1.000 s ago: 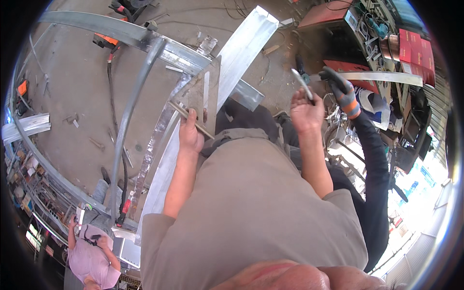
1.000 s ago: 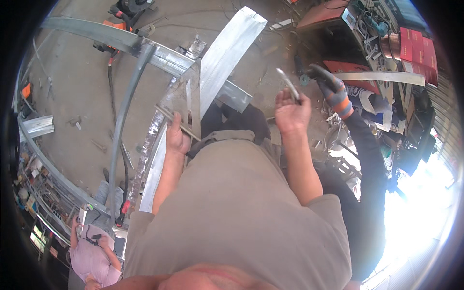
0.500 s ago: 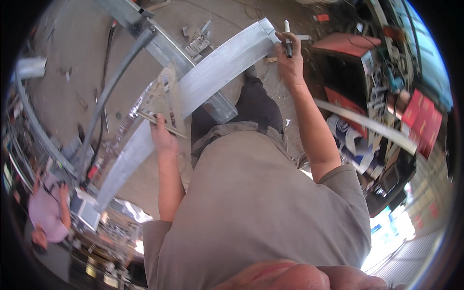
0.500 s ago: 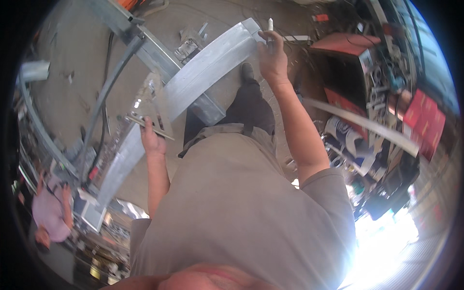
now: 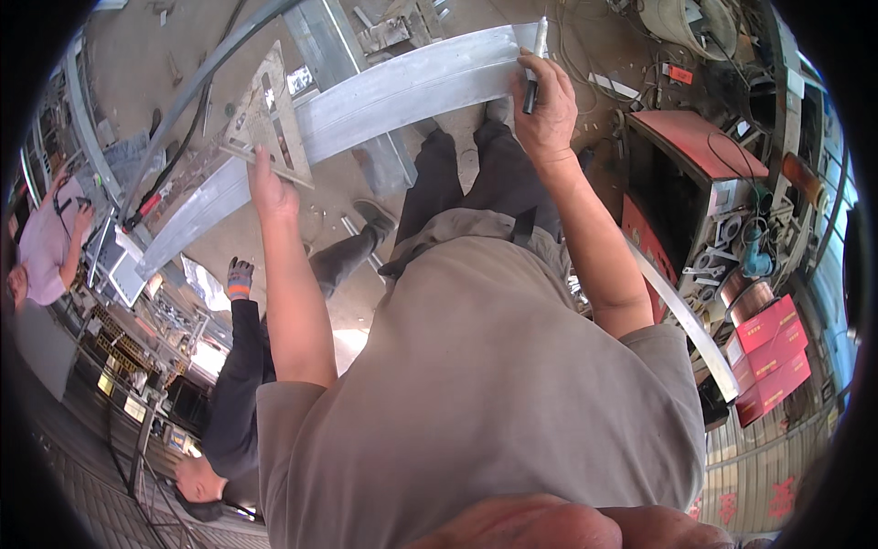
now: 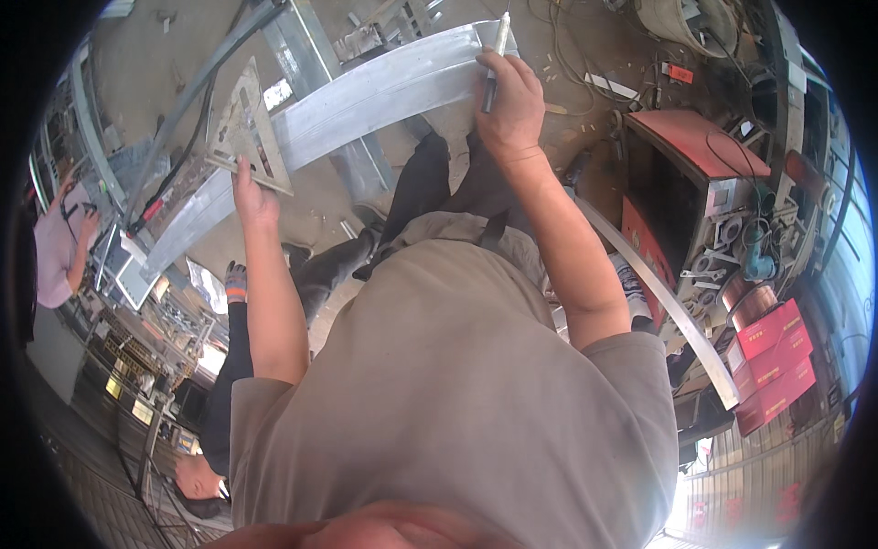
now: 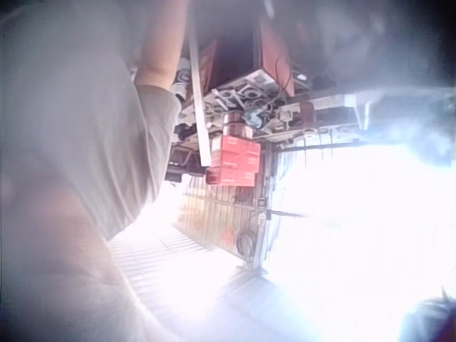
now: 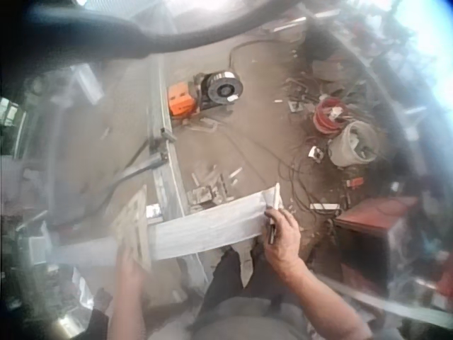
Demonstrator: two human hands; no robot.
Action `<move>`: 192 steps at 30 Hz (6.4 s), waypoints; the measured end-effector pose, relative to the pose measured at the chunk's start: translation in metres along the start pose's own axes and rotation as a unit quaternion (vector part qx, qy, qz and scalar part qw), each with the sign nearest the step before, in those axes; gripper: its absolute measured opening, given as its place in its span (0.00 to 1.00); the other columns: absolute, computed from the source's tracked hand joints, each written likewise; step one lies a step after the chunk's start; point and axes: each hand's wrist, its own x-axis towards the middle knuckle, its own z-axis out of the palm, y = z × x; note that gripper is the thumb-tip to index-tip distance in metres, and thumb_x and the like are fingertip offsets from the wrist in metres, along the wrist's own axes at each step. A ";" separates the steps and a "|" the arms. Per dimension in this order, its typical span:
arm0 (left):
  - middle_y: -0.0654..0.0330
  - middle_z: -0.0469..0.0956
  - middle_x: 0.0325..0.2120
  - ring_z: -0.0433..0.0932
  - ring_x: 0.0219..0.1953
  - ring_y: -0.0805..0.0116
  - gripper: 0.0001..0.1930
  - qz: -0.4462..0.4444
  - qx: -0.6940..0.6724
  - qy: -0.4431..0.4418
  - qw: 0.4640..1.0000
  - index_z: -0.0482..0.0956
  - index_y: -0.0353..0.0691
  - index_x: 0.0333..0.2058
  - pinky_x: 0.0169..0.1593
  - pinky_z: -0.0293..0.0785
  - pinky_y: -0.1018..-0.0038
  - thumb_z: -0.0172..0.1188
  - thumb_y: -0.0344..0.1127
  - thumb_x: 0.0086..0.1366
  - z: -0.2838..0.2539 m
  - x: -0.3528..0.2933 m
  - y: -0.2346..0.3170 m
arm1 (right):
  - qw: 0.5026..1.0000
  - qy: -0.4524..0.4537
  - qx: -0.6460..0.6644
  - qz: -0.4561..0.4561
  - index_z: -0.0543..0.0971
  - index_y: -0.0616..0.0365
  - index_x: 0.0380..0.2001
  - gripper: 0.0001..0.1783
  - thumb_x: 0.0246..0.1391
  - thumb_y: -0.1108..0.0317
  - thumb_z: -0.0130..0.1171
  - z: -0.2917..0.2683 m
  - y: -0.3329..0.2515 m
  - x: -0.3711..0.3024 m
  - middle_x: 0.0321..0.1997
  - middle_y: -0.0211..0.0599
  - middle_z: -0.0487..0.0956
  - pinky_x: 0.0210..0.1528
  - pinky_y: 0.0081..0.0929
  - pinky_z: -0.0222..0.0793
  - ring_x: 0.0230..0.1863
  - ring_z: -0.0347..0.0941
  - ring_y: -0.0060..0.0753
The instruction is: The person positions a metal square on a long metal beam and uses a marker to draw multiple perpendicular lines along its length. The person repeatedly repositions the square and continues marking the beam.
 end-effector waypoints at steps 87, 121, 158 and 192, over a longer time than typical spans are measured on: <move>0.55 0.62 0.74 0.58 0.78 0.50 0.60 0.405 0.608 -0.216 0.648 0.66 0.70 0.75 0.82 0.45 0.46 0.88 0.53 0.40 0.167 -0.054 -0.041 | 0.989 -0.107 0.062 -0.078 0.81 0.52 0.54 0.29 0.46 0.82 0.68 -0.019 -0.020 -0.004 0.58 0.39 0.85 0.62 0.45 0.75 0.62 0.79 0.51; 0.58 0.64 0.72 0.61 0.75 0.51 0.58 0.419 0.612 -0.209 0.638 0.71 0.70 0.73 0.79 0.50 0.41 0.87 0.54 0.38 0.173 -0.055 -0.039 | 0.988 -0.117 0.036 -0.091 0.81 0.52 0.54 0.28 0.47 0.81 0.69 -0.017 -0.018 -0.002 0.57 0.39 0.85 0.63 0.44 0.74 0.62 0.79 0.51; 0.57 0.63 0.74 0.62 0.75 0.44 0.55 0.363 0.654 -0.223 0.626 0.71 0.71 0.72 0.78 0.50 0.37 0.83 0.59 0.41 0.171 -0.056 -0.035 | 0.939 -0.089 0.258 0.210 0.84 0.64 0.52 0.11 0.73 0.70 0.60 -0.050 -0.037 0.008 0.44 0.32 0.83 0.43 0.20 0.74 0.39 0.78 0.21; 0.59 0.65 0.72 0.60 0.76 0.49 0.54 0.408 0.626 -0.185 0.638 0.73 0.75 0.71 0.82 0.43 0.44 0.82 0.61 0.39 0.167 -0.059 -0.042 | 0.965 -0.206 -0.021 -0.158 0.77 0.61 0.63 0.20 0.72 0.69 0.54 -0.013 -0.003 0.030 0.59 0.53 0.82 0.65 0.53 0.70 0.61 0.77 0.63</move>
